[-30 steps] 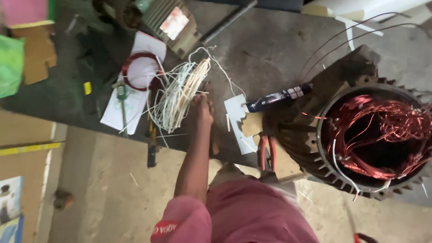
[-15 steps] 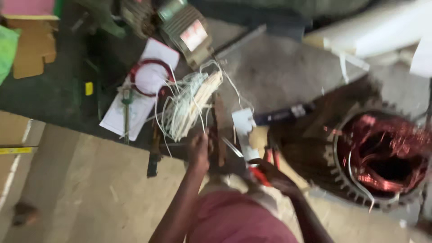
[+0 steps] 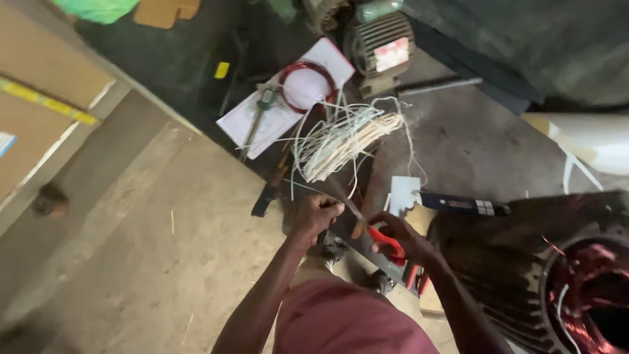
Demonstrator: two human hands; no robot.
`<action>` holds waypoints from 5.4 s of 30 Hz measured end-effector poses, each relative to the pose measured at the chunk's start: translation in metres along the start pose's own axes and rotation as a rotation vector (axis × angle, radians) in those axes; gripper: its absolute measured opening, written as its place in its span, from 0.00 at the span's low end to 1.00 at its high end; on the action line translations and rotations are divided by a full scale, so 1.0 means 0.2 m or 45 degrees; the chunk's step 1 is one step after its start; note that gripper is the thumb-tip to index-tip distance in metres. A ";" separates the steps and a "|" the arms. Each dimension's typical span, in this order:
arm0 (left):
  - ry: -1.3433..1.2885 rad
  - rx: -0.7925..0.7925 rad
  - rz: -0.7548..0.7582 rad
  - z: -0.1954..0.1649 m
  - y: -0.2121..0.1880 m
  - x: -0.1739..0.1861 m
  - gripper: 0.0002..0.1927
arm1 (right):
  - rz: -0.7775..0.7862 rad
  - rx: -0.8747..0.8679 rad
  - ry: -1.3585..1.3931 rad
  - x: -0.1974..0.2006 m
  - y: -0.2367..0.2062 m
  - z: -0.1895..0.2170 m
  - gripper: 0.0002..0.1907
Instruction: The person works on an electric motor stator on a workbench, inserting white insulating strips into the slots around the copper windings and using pliers to trim and press the wire ends. They occasionally reposition the stator and pick up tools from the bench while working around the coil.
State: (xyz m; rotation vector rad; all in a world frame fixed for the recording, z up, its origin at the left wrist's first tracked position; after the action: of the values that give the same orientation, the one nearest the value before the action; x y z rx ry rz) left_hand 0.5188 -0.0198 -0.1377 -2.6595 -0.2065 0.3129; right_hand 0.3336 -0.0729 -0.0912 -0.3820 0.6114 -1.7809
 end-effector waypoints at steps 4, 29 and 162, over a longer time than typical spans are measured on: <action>0.024 0.024 0.124 -0.02 0.07 -0.12 0.11 | -0.718 -0.236 -0.594 0.15 -0.19 -0.14 0.39; 0.935 -1.303 1.400 -0.45 -0.53 -1.79 0.15 | -2.299 -0.128 0.411 -0.53 -1.51 -0.63 0.09; 0.886 -1.257 1.385 -0.33 -0.41 -2.00 0.04 | -2.525 -0.141 0.253 -0.38 -1.59 -0.54 0.11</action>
State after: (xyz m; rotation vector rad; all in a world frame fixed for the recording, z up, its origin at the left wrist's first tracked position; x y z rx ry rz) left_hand 0.1430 -0.0532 0.0315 -3.2870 1.7226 -0.5717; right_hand 0.0461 0.0879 0.0102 -1.1112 0.3657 -3.6824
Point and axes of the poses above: each hand's wrist, its own y-axis towards the middle knuckle, its own x-axis out of the back of the hand, z = x × y, the point moved 7 cm from there along y, towards the middle knuckle, and after that the axes turned 11 degrees about z, right-handed, at the moved point
